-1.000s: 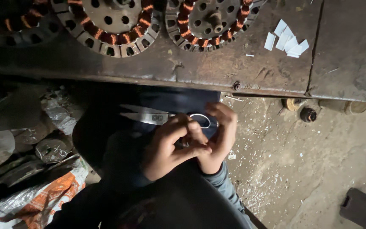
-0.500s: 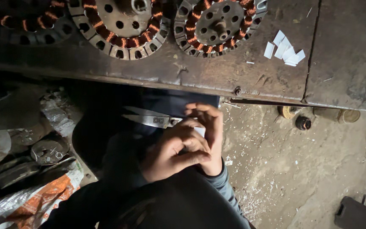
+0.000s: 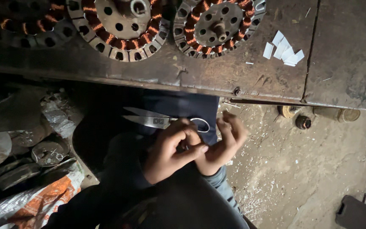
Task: The person cuts small white paper pieces with scissors and inserts them into the slots of a stator core. They repeat this process for multiple stator cores arranged on a workbench in a workshop setting.
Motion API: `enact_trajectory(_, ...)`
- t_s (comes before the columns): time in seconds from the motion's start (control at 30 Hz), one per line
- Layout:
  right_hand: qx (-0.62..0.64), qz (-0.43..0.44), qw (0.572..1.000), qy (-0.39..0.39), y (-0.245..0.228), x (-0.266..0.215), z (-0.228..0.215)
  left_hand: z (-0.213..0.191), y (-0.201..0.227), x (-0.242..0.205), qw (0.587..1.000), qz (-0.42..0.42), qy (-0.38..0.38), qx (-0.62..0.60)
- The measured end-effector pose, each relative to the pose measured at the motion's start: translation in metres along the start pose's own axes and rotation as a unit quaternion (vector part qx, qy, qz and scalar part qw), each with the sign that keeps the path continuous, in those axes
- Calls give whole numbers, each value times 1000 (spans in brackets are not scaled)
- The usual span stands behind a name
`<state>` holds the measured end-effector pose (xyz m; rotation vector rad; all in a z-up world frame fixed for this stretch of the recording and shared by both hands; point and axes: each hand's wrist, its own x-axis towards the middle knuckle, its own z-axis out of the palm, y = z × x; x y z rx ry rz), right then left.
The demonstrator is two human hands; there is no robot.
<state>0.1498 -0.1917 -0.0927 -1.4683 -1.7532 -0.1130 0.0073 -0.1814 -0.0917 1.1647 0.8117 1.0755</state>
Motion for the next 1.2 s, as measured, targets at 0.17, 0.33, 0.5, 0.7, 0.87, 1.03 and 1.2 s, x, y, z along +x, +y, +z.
enact_trajectory(0.17,407,231,878,-101,1,-5,8,4,-4,-4,992,119,-4,-37)
enact_trajectory(0.33,62,19,997,-40,1,-1,0,8,-11,-5,998,48,31,-17)
enact_trajectory(0.5,-37,-83,996,-21,6,-3,-3,8,-9,-8,997,72,31,-5)
enact_trajectory(0.7,456,284,825,-177,3,-16,9,10,-5,-5,991,131,26,-20)
enact_trajectory(0.87,7,-104,993,-57,3,-8,-4,7,-15,-7,997,72,34,-25)
enact_trajectory(1.03,134,-7,985,-106,8,-20,-4,13,-20,-14,998,44,45,-29)
enact_trajectory(1.2,533,269,749,-288,25,-37,10,22,-16,-15,989,125,75,14)
